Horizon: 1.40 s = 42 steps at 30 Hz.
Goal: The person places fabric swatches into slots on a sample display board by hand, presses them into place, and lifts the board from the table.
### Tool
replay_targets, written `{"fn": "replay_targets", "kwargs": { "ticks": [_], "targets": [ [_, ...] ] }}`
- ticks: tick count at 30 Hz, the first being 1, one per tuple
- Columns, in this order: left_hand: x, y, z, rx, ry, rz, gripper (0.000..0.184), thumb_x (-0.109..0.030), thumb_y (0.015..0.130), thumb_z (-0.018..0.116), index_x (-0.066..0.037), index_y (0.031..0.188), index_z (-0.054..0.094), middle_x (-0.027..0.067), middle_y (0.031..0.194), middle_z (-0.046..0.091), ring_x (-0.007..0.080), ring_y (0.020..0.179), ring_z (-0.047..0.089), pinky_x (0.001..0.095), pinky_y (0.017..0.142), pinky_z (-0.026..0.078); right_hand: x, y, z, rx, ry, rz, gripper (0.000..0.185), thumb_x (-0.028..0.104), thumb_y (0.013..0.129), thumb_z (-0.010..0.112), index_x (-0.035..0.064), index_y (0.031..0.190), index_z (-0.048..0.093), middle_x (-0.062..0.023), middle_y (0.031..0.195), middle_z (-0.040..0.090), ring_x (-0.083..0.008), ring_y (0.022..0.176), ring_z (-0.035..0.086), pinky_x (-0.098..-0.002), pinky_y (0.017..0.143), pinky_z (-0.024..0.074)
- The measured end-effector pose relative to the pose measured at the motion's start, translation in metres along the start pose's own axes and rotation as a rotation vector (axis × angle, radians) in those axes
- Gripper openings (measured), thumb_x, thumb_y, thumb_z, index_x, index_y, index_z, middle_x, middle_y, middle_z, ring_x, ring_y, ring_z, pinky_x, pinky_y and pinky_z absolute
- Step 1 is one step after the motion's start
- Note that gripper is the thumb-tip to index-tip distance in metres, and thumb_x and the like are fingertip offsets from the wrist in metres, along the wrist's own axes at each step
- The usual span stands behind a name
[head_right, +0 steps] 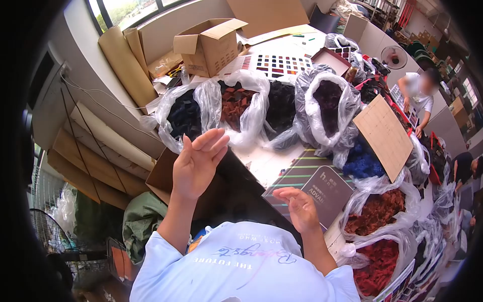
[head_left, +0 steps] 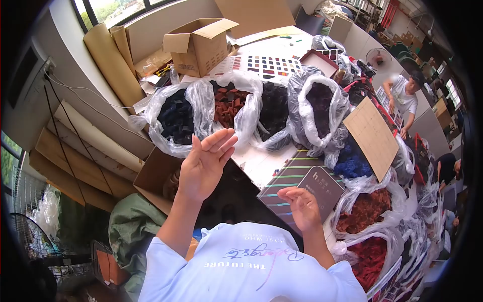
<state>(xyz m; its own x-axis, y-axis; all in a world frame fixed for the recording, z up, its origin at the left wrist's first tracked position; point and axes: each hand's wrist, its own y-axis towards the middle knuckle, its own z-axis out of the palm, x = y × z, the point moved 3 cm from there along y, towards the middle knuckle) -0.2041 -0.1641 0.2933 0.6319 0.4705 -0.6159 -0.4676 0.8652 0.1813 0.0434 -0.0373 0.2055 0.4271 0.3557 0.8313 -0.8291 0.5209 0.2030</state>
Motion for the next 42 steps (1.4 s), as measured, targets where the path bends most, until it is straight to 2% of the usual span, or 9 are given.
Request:
{"fn": "replay_targets", "kwargs": {
  "ticks": [5, 8, 15, 21, 27, 34, 39, 41, 42],
  "targets": [
    [0.008, -0.005, -0.024, -0.102, -0.008, 0.016, 0.051, -0.038, 0.106, 0.03, -0.001, 0.131, 0.054, 0.0158, 0.135, 0.056, 0.0292, 0.129, 0.049, 0.0424, 0.112, 0.033, -0.004, 0.006, 0.004, 0.018, -0.057, 0.015, 0.036, 0.031, 0.095, 0.062, -0.0012, 0.111, 0.064, -0.0182, 0.118, 0.063, -0.0278, 0.115, 0.058, -0.0422, 0.104, 0.0408],
    [0.014, -0.007, -0.049, -0.253, 0.018, 0.092, 0.028, -0.025, 0.103, 0.046, -0.003, 0.103, 0.062, 0.0107, 0.106, 0.068, 0.0225, 0.105, 0.063, 0.0382, 0.1, 0.044, -0.007, 0.008, 0.005, 0.011, -0.077, 0.021, 0.04, 0.035, 0.093, 0.063, -0.001, 0.111, 0.064, -0.0184, 0.117, 0.063, -0.0285, 0.114, 0.059, -0.0431, 0.103, 0.042],
    [0.02, 0.03, -0.078, -0.284, 0.297, 0.023, 0.05, -0.045, 0.101, 0.046, -0.005, 0.078, 0.063, 0.0118, 0.09, 0.069, 0.022, 0.092, 0.066, 0.0357, 0.093, 0.046, -0.018, 0.007, 0.001, 0.076, -0.05, 0.031, 0.036, 0.029, 0.097, 0.058, -0.0035, 0.112, 0.059, -0.0205, 0.119, 0.061, -0.0283, 0.115, 0.059, -0.0425, 0.104, 0.0417],
    [-0.01, 0.107, -0.036, -0.145, 0.676, 0.01, 0.069, -0.062, 0.095, 0.042, 0.002, 0.089, 0.069, 0.0156, 0.094, 0.069, 0.0226, 0.091, 0.066, 0.0371, 0.09, 0.049, -0.022, 0.009, 0.003, 0.11, -0.059, 0.073, 0.035, 0.028, 0.097, 0.058, -0.0033, 0.115, 0.057, -0.0197, 0.121, 0.061, -0.0276, 0.116, 0.059, -0.0426, 0.105, 0.0415],
    [-0.029, 0.186, 0.037, 0.078, 0.87, 0.152, 0.054, -0.043, 0.099, 0.052, 0.005, 0.083, 0.068, 0.0112, 0.076, 0.067, 0.0191, 0.07, 0.064, 0.0335, 0.067, 0.053, -0.021, 0.012, 0.003, 0.105, -0.052, 0.057, 0.036, 0.028, 0.096, 0.06, -0.0029, 0.113, 0.059, -0.018, 0.117, 0.064, -0.0268, 0.112, 0.061, -0.0414, 0.103, 0.0435],
    [-0.085, 0.171, 0.195, 0.244, 1.819, 0.277, 0.046, -0.044, 0.096, 0.052, -0.003, 0.09, 0.072, 0.0109, 0.084, 0.069, 0.0211, 0.075, 0.065, 0.0338, 0.069, 0.053, -0.032, 0.008, 0.006, 0.039, -0.053, 0.22, 0.036, 0.029, 0.095, 0.063, -0.0032, 0.111, 0.059, -0.0179, 0.114, 0.063, -0.0264, 0.109, 0.06, -0.0401, 0.101, 0.0443],
    [-0.056, 0.193, 0.244, 0.447, 1.971, 0.4, 0.046, -0.047, 0.094, 0.053, -0.004, 0.093, 0.072, 0.0116, 0.088, 0.069, 0.0233, 0.08, 0.067, 0.0341, 0.071, 0.054, -0.031, 0.003, -0.006, -0.409, 0.163, 0.301, 0.037, 0.027, 0.095, 0.062, -0.0035, 0.117, 0.059, -0.015, 0.113, 0.064, -0.0252, 0.106, 0.062, -0.0394, 0.097, 0.0471],
    [-0.041, 0.199, 0.257, 0.492, 1.982, 0.43, 0.047, -0.048, 0.093, 0.053, -0.005, 0.094, 0.072, 0.0119, 0.089, 0.069, 0.0241, 0.082, 0.067, 0.0342, 0.072, 0.054, -0.017, 0.018, 0.011, 0.083, -0.17, 0.179, 0.034, 0.025, 0.096, 0.06, -0.0034, 0.114, 0.062, -0.0144, 0.11, 0.066, -0.0239, 0.104, 0.062, -0.0371, 0.097, 0.0467],
    [-0.033, 0.202, 0.263, 0.513, 1.978, 0.437, 0.047, -0.048, 0.093, 0.053, -0.005, 0.095, 0.072, 0.0121, 0.09, 0.069, 0.0246, 0.083, 0.067, 0.0343, 0.072, 0.054, -0.01, 0.017, 0.019, 0.017, -0.185, 0.21, 0.033, 0.025, 0.095, 0.061, -0.0034, 0.111, 0.064, -0.0142, 0.109, 0.066, -0.0229, 0.104, 0.062, -0.0361, 0.097, 0.0465]
  ]
}}
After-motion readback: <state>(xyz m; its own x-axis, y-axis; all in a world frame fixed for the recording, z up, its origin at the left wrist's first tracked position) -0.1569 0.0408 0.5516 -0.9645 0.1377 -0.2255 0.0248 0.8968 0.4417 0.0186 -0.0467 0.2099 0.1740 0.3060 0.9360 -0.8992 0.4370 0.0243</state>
